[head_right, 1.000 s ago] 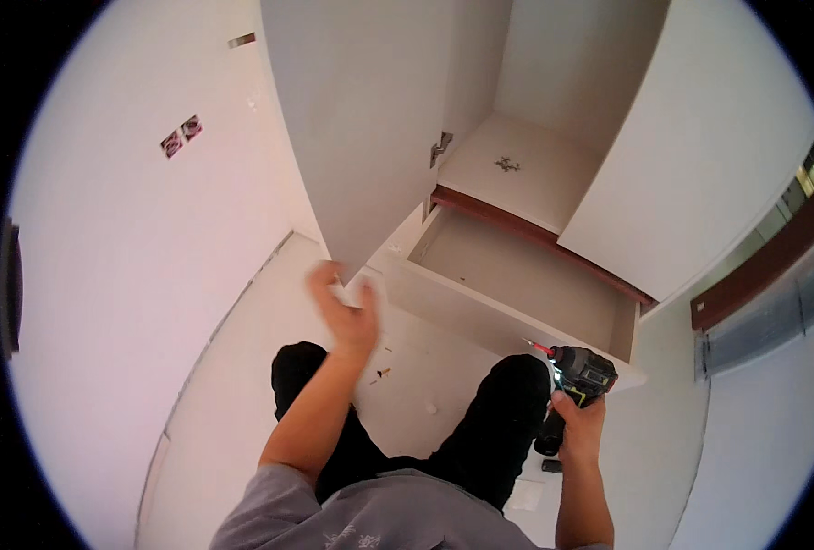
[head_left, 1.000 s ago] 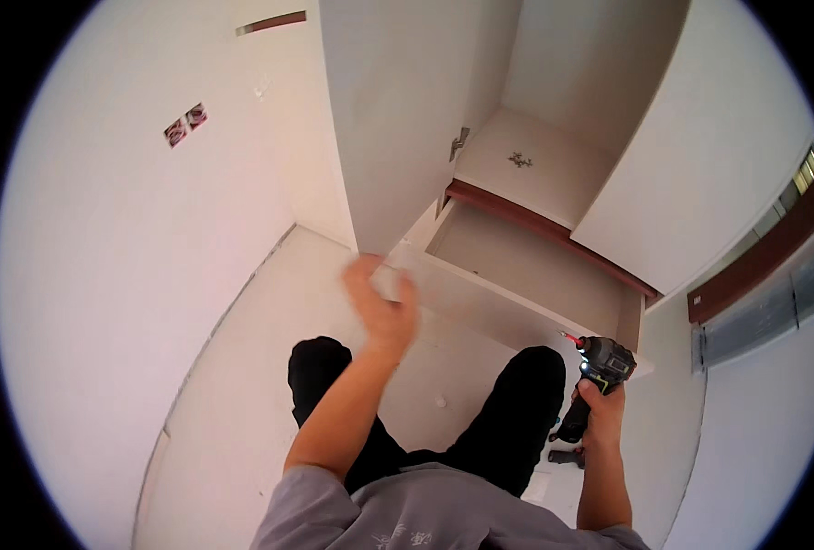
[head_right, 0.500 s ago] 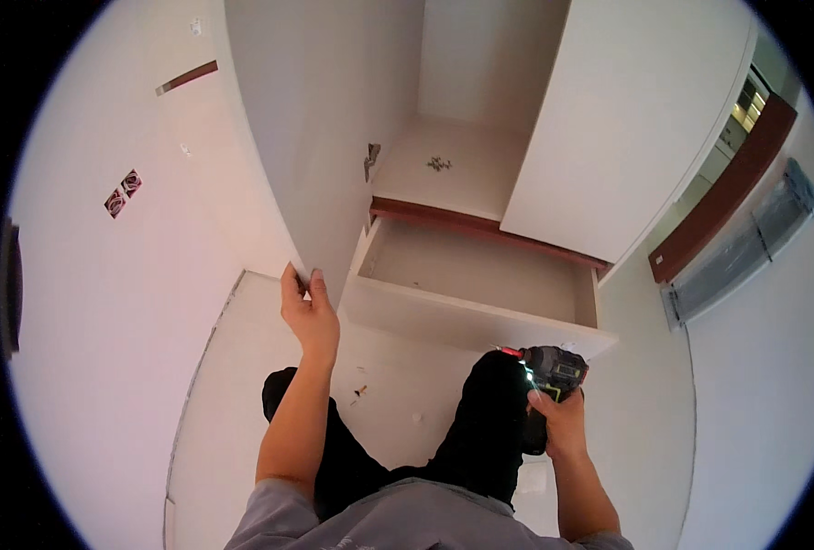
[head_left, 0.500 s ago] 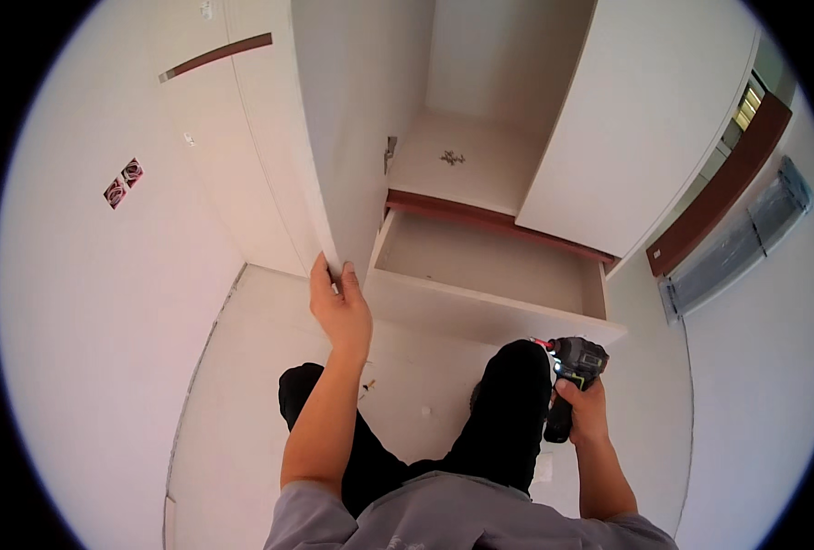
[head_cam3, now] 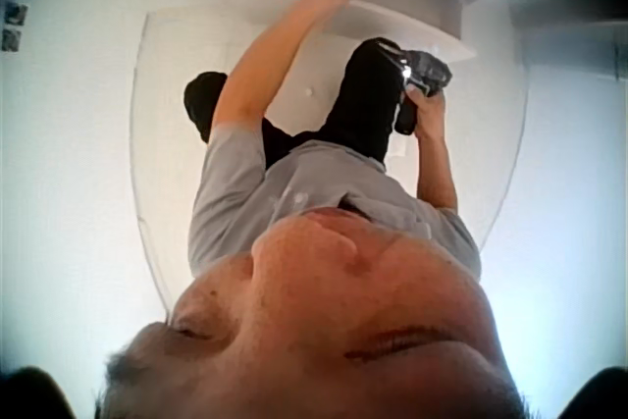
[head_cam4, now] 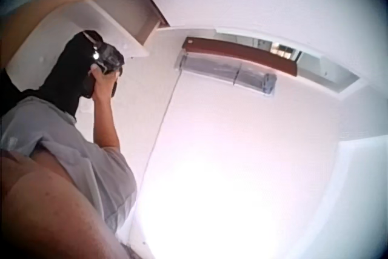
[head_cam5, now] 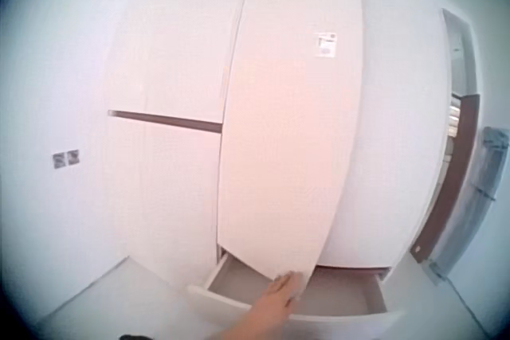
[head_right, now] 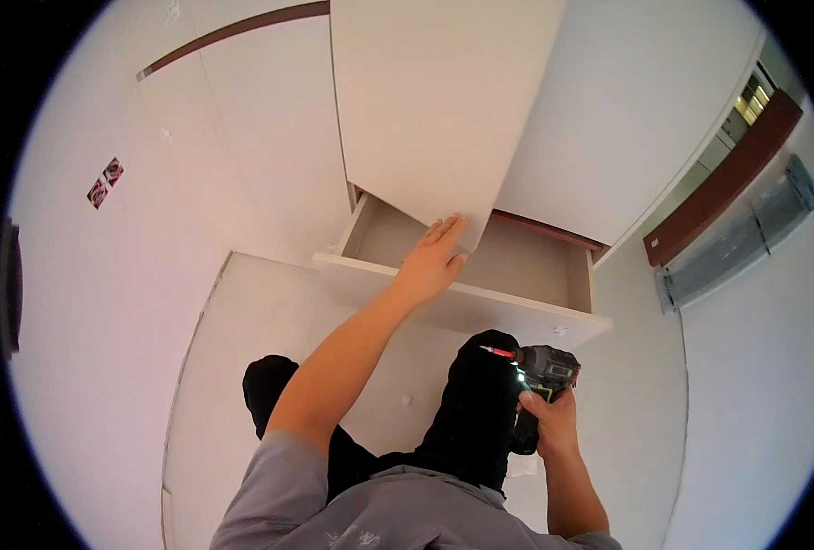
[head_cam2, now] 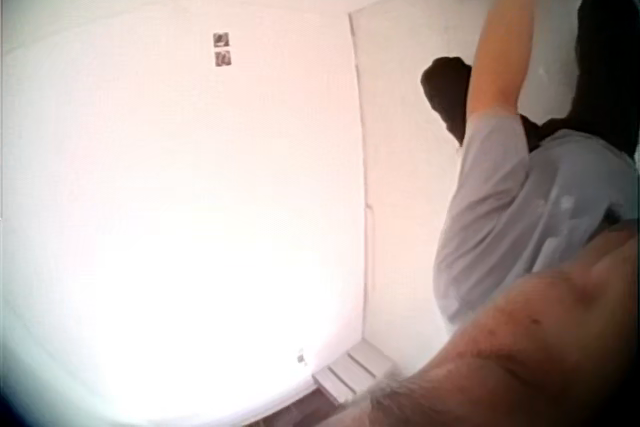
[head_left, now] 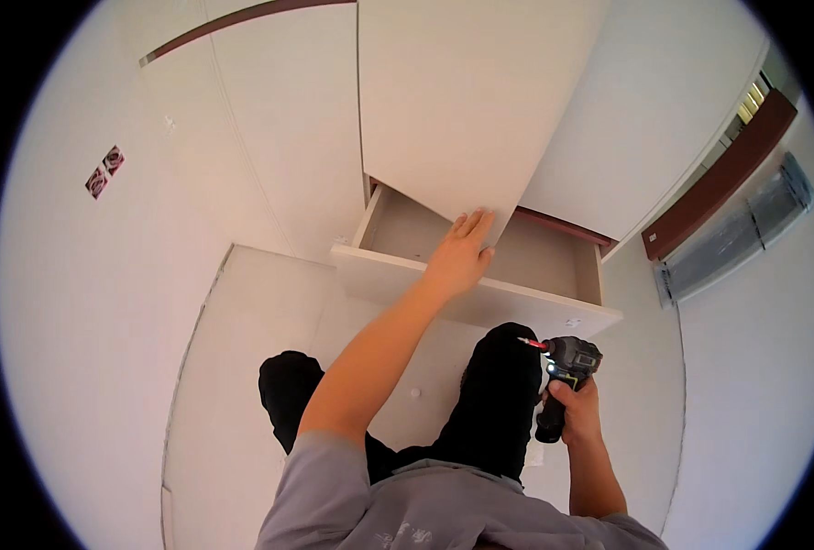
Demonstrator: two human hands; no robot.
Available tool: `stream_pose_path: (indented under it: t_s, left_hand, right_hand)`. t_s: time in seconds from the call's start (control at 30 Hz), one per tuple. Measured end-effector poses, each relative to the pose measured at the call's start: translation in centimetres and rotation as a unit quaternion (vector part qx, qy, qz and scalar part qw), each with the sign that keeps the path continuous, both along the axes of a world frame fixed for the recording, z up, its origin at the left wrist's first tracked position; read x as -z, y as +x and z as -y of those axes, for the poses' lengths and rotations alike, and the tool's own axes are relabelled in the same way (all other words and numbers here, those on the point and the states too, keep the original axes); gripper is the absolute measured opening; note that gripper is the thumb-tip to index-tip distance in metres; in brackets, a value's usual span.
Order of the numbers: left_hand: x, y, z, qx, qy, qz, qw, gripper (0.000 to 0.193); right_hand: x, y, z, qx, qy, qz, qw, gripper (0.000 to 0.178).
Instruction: The person fits a drawer into its cabinet track, then uses an electric screwdriver and a manual screwdriver to secure the drawer slides and hinge components.
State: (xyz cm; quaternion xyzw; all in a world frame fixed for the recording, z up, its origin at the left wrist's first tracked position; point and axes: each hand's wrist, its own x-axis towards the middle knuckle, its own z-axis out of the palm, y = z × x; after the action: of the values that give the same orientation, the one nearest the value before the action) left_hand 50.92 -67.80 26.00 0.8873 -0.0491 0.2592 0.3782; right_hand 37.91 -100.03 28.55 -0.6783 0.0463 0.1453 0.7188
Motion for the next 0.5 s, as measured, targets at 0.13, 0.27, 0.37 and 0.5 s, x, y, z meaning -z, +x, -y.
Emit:
stream_pose_path:
  t_s: [0.13,0.27,0.37,0.5]
  left_hand:
    - [4.8,-0.8,-1.1,-0.047,0.134,-0.142,0.98,0.043]
    - [6.8,-3.0,-2.3,-0.037,0.214,-0.169,0.961,0.034]
    - [7.7,-3.4,-1.4,-0.055,0.241,-0.128,0.961,0.027]
    - [7.2,-6.6,-2.4,-0.001,0.179,-0.037,0.983,0.029]
  right_hand:
    - [-0.5,-0.6,1.1,0.005,-0.01,0.01,1.0,0.047]
    - [-0.4,1.2,0.9,-0.025,-0.02,-0.005,0.999,0.05]
    - [-1.3,2.8,-1.4,-0.076,-0.047,0.05,0.995,0.054]
    - [-4.3,4.9,-7.2,-0.154,-0.111,0.202,0.961,0.069]
